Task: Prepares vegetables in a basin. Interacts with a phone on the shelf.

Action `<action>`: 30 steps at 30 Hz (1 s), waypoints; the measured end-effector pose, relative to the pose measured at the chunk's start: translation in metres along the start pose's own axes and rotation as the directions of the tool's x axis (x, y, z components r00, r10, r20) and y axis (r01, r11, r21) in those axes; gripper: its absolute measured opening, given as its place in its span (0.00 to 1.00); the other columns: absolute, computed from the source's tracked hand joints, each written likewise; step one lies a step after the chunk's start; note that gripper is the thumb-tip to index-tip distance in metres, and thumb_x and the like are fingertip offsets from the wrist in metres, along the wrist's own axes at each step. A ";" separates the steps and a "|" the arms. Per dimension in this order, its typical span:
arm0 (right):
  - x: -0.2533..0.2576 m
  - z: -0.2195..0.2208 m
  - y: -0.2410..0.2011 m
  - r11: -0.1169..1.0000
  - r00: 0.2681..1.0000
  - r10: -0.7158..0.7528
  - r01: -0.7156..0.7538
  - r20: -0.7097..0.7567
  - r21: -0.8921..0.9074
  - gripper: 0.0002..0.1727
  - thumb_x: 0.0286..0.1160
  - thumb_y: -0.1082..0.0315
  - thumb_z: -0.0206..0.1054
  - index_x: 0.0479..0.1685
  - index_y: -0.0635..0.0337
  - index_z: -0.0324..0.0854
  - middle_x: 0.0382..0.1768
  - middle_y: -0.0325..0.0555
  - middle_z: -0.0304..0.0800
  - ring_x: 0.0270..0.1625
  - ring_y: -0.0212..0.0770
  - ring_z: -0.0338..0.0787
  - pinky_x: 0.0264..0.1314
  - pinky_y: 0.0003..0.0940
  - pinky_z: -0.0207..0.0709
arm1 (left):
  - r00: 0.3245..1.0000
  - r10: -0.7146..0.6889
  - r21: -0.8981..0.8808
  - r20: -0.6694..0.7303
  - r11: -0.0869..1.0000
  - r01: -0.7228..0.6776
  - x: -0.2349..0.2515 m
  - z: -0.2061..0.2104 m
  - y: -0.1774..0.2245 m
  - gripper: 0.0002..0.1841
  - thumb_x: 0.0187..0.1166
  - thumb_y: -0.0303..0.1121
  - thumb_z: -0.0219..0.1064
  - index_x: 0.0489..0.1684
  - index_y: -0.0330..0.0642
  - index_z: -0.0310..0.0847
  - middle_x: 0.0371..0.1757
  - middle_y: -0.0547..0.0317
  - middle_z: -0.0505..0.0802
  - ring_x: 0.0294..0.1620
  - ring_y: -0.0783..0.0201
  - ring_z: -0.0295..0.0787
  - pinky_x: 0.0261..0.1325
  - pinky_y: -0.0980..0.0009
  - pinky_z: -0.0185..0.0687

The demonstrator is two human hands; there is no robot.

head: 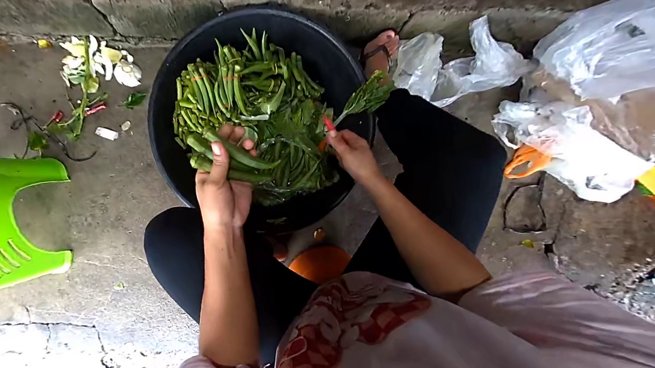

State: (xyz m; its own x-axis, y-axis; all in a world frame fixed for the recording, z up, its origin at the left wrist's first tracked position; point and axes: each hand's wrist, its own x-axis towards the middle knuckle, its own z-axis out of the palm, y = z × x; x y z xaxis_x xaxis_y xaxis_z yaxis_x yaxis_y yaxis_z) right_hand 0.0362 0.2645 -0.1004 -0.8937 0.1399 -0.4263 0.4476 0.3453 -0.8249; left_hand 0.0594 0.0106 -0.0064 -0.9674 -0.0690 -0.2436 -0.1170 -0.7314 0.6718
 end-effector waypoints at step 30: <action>-0.046 0.080 0.004 0.892 0.886 -0.411 0.440 -0.215 0.106 0.14 0.71 0.69 0.75 0.46 0.70 0.81 0.26 0.35 0.78 0.24 0.20 0.72 0.29 0.17 0.71 | 0.923 -0.339 0.343 -0.180 0.858 0.382 -0.005 -0.004 -0.017 0.03 0.86 0.25 0.60 0.48 0.38 0.79 0.34 0.56 0.92 0.29 0.65 0.91 0.39 0.68 0.92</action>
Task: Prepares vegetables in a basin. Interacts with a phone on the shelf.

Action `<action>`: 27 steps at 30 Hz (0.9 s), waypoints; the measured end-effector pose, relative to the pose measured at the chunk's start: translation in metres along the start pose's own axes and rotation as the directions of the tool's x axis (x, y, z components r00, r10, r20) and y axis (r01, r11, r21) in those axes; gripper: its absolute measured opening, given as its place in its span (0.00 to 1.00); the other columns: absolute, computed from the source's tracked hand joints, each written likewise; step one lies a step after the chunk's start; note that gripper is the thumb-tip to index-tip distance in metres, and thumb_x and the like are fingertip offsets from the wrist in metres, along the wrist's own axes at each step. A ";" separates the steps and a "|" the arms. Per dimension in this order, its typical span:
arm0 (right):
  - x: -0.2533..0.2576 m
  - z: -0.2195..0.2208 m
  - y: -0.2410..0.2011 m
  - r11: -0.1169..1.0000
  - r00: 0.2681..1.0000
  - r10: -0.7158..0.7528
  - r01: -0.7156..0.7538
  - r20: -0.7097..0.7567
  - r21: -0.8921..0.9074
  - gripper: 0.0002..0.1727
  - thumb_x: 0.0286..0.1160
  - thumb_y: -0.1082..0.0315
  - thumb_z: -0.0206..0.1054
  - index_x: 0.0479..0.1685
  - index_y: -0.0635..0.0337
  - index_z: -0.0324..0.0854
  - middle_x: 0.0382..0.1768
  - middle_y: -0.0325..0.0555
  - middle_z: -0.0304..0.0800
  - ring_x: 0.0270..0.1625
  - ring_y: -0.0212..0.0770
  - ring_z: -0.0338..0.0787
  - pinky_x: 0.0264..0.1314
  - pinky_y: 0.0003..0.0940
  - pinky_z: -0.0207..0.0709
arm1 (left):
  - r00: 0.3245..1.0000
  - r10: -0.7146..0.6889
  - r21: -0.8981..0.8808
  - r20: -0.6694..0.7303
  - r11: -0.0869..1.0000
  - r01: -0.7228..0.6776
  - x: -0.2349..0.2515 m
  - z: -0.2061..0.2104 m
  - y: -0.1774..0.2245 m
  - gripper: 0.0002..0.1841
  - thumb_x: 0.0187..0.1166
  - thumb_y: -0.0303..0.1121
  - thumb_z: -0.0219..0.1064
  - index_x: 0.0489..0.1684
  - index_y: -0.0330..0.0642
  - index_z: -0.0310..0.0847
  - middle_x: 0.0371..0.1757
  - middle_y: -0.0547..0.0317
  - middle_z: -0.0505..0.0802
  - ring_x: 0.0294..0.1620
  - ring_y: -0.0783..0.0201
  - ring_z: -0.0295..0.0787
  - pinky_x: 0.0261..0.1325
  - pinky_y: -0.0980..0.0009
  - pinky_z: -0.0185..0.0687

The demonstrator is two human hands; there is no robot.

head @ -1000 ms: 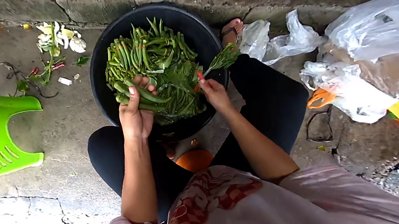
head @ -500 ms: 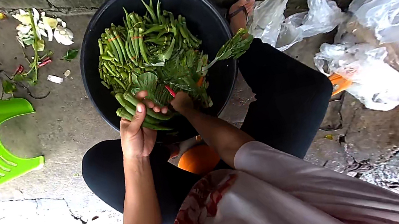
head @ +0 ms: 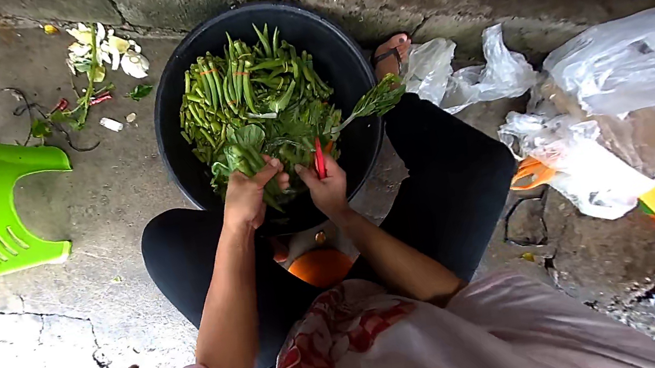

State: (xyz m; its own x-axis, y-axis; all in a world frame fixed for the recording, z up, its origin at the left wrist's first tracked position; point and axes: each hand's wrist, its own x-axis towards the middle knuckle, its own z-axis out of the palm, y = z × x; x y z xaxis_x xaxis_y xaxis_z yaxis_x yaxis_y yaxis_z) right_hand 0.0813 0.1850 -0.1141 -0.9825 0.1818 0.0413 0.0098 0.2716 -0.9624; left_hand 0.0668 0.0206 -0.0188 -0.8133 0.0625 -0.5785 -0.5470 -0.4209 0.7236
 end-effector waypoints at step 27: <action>0.025 -0.094 -0.079 0.803 0.852 -0.373 0.495 0.367 -0.333 0.25 0.88 0.51 0.56 0.55 0.63 0.91 0.41 0.54 0.94 0.42 0.50 0.93 0.43 0.50 0.84 | 0.875 0.473 0.209 0.101 0.850 -0.484 0.003 0.011 -0.013 0.15 0.69 0.18 0.74 0.51 0.42 0.84 0.42 0.65 0.94 0.41 0.73 0.91 0.47 0.73 0.90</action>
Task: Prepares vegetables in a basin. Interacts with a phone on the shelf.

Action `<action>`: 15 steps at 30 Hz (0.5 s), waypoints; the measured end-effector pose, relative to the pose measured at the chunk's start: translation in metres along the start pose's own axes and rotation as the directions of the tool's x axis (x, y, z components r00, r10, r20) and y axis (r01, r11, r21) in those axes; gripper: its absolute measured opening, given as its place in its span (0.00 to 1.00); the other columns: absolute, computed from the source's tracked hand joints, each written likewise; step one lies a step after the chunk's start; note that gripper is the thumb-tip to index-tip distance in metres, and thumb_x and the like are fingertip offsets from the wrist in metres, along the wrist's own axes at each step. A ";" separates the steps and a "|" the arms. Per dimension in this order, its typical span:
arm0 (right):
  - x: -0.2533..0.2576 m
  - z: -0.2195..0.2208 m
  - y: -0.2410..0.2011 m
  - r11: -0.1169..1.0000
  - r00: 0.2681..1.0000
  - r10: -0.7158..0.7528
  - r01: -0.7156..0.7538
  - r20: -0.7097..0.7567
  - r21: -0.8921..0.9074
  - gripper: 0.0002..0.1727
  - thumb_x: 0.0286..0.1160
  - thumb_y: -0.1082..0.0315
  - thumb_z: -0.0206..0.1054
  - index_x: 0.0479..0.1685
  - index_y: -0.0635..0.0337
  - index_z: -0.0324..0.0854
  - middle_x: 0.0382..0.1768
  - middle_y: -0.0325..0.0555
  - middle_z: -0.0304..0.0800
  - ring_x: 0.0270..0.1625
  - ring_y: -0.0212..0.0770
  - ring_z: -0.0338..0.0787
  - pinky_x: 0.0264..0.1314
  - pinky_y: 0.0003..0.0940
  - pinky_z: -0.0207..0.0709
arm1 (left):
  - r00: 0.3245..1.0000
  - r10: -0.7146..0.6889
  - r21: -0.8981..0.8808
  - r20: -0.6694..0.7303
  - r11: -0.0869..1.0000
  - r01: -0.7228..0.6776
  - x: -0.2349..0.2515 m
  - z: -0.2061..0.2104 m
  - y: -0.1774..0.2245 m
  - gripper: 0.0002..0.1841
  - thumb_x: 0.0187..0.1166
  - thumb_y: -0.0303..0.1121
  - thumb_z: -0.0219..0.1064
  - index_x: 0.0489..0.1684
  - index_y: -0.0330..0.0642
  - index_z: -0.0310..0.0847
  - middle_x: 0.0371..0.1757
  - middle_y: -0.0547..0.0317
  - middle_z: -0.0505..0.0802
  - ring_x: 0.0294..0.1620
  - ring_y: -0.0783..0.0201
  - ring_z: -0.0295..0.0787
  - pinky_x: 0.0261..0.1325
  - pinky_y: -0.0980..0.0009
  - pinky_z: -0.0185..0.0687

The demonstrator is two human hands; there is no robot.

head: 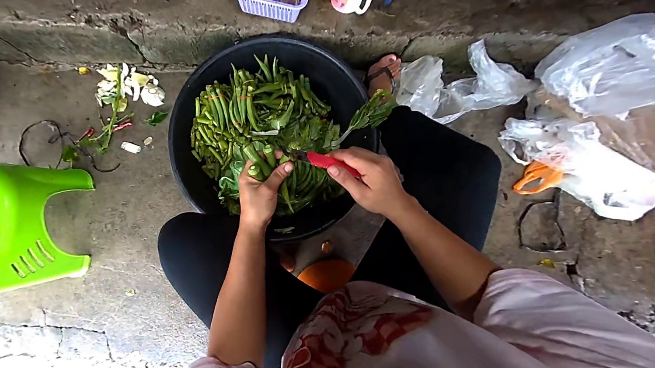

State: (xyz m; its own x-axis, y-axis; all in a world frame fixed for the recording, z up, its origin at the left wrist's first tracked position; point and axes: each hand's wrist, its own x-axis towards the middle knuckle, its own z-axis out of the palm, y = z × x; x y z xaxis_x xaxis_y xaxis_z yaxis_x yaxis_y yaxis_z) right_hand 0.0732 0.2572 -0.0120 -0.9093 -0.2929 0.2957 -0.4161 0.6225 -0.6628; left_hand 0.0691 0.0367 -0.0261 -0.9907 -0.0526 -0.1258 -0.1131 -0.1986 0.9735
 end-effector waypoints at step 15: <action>0.007 0.000 0.012 1.000 0.999 -0.016 0.015 0.029 0.007 0.27 0.88 0.49 0.55 0.55 0.64 0.91 0.39 0.55 0.93 0.41 0.50 0.92 0.43 0.49 0.83 | 1.000 -0.007 0.023 0.030 1.000 0.007 0.003 -0.001 -0.001 0.15 0.71 0.17 0.72 0.53 0.40 0.84 0.43 0.65 0.95 0.41 0.75 0.91 0.47 0.76 0.89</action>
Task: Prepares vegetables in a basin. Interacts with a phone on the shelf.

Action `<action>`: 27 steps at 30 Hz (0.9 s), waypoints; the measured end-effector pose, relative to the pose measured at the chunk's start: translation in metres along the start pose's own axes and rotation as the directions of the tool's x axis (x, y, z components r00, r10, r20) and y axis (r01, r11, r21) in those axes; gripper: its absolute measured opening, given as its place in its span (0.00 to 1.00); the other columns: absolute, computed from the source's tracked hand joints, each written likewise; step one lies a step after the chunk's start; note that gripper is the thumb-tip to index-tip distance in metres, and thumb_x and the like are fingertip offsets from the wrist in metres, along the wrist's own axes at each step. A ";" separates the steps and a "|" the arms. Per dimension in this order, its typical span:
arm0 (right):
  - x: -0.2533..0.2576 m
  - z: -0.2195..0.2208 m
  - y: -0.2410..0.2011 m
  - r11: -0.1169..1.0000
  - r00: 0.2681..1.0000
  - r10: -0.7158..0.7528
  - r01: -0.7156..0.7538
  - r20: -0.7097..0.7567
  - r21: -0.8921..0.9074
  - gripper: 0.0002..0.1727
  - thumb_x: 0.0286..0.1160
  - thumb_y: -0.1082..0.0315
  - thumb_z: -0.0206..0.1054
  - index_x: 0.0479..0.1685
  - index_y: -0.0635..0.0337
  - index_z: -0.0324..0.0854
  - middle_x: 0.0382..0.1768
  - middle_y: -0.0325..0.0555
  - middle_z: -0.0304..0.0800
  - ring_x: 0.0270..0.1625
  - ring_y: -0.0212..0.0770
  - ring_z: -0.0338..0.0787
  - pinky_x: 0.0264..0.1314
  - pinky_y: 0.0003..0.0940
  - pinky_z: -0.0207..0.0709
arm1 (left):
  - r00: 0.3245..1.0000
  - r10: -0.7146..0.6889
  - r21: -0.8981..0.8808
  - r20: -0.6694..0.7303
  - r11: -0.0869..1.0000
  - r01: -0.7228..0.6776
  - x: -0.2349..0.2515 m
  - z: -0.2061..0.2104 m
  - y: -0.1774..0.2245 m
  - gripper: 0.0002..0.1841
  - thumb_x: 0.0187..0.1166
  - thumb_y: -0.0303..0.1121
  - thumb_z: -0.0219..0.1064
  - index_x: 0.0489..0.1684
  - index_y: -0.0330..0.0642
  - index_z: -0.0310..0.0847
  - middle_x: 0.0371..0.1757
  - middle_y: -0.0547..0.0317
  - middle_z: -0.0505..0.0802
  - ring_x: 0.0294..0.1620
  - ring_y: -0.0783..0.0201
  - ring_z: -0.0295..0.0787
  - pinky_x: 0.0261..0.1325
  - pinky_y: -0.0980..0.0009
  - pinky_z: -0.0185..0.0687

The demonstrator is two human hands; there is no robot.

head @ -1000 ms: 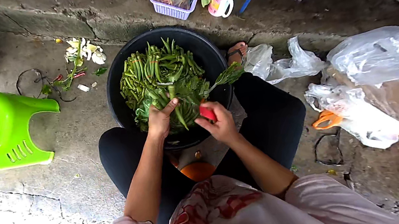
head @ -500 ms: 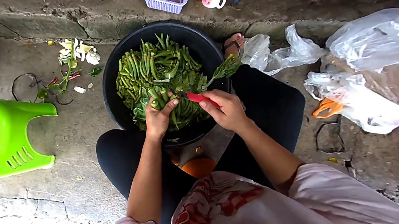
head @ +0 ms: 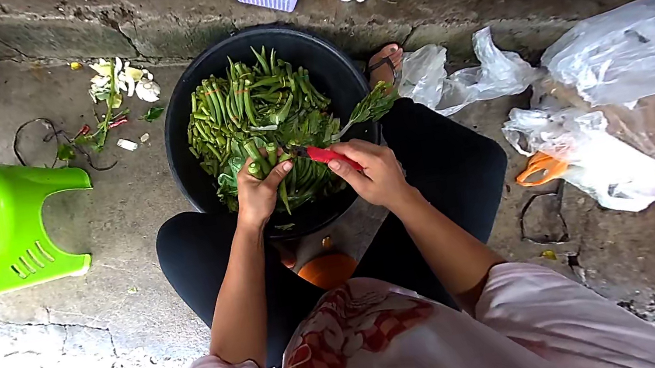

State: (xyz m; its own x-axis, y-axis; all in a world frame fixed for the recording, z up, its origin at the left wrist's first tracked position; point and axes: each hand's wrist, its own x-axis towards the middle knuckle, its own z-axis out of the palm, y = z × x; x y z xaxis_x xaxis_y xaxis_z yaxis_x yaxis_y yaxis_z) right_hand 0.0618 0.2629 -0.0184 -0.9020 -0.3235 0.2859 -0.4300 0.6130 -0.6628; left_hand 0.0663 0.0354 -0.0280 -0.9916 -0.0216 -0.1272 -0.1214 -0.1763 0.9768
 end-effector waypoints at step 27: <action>-0.014 0.108 0.083 0.561 0.476 0.754 -0.826 0.452 -0.065 0.30 0.91 0.44 0.54 0.60 0.66 0.84 0.55 0.68 0.88 0.61 0.66 0.86 0.66 0.69 0.73 | 0.970 -0.105 -0.743 0.219 0.627 0.236 0.005 -0.017 0.009 0.13 0.75 0.31 0.74 0.55 0.44 0.84 0.55 0.43 0.95 0.57 0.45 0.95 0.65 0.47 0.88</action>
State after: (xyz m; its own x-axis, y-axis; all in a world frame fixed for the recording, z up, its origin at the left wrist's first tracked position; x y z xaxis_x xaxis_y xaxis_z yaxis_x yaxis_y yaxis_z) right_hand 0.0434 0.2404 -0.1521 -0.7362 -0.0180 -0.6765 0.5011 0.6574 -0.5628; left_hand 0.0614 0.0173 -0.0221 -0.9587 0.2127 -0.1888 -0.2773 -0.8467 0.4542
